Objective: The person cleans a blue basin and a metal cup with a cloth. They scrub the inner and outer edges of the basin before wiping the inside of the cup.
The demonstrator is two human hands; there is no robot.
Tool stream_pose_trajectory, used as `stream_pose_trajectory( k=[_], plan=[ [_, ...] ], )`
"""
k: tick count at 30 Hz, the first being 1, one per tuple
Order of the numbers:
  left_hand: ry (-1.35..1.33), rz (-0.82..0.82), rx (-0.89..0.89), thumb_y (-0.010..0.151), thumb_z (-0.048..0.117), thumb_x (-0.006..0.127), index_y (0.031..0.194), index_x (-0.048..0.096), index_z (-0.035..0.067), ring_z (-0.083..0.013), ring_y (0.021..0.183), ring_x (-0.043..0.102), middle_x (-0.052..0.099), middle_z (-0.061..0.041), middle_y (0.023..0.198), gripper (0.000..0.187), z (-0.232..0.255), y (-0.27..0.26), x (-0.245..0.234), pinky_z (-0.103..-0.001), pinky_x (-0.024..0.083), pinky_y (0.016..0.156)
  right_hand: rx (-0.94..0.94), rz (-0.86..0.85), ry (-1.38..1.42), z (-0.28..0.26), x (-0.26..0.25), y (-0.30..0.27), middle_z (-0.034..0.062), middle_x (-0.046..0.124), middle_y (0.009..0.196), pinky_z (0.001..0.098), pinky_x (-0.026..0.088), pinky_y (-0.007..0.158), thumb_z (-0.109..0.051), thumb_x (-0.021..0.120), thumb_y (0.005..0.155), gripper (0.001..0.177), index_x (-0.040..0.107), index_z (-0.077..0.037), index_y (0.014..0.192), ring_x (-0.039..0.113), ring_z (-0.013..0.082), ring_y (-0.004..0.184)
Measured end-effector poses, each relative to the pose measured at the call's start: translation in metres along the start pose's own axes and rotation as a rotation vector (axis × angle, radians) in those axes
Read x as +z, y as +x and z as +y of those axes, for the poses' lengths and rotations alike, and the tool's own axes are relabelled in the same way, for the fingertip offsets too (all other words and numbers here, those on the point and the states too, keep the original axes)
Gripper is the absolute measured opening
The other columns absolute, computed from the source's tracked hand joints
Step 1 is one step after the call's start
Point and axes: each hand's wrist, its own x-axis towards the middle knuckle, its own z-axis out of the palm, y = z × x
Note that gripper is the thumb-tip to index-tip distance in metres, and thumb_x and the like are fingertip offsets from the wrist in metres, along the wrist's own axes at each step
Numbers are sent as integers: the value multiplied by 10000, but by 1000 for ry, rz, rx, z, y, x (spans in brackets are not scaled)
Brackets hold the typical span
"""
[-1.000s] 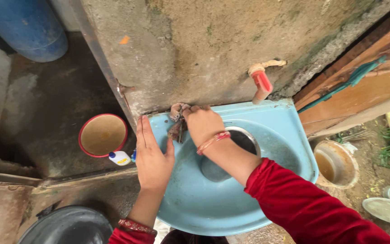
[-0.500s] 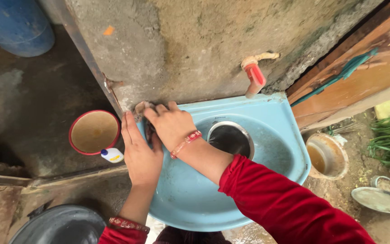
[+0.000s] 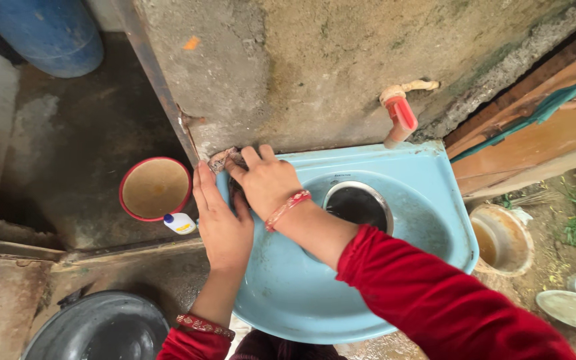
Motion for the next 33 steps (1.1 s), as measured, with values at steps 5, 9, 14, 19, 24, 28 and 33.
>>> stream_pose_trajectory(
  k=[5,9,14,19,24,28,33],
  plan=[
    [-44,25,43,926,14,585,1577,249,-6,-436,1342,536,362,-293,1580,734,-5,-2,3,-480,504,1022,-4,-10,-5,12,-5,-6,54,594,1092,407,599,715,-227,602,869,387,720,-221,1238,594,285,1083],
    [-101,39,37,954,-33,535,1584,244,-19,-395,1386,539,392,-283,1561,694,-9,-2,4,-454,491,1068,27,-74,8,24,-6,-7,47,585,1082,401,593,737,-178,568,896,426,724,-281,1278,586,286,1041],
    [-117,51,38,937,-63,520,1577,248,-27,-399,1381,535,382,-294,1565,697,-10,1,5,-458,480,1078,-21,-11,-7,6,2,3,44,582,1102,382,596,753,-220,584,888,363,729,-241,1220,577,286,1103],
    [-122,61,38,941,-82,498,1568,263,-30,-395,1372,540,376,-299,1571,672,-8,0,4,-454,486,1072,-21,-49,12,24,-12,-8,61,576,1075,410,588,737,-207,584,862,414,731,-254,1246,571,296,1066],
    [-109,52,-5,938,-74,495,1564,285,-17,-387,1361,557,410,-278,1543,662,-8,1,4,-456,488,1062,-29,11,35,7,-2,3,47,576,1091,388,598,781,-204,596,902,356,734,-216,1229,577,288,1093],
    [-143,60,32,940,-76,496,1562,286,-22,-396,1372,548,389,-295,1559,659,-12,-1,6,-453,491,1065,4,-36,36,5,-3,-1,43,585,1104,407,591,720,-234,604,874,371,721,-197,1224,574,293,1081],
    [-137,68,31,959,-70,487,1560,314,-14,-382,1372,559,402,-280,1560,628,-11,-1,5,-446,498,1072,73,-94,-34,27,-10,-13,47,592,1116,406,597,684,-176,590,888,423,700,-242,1292,576,294,1054]
  ],
)
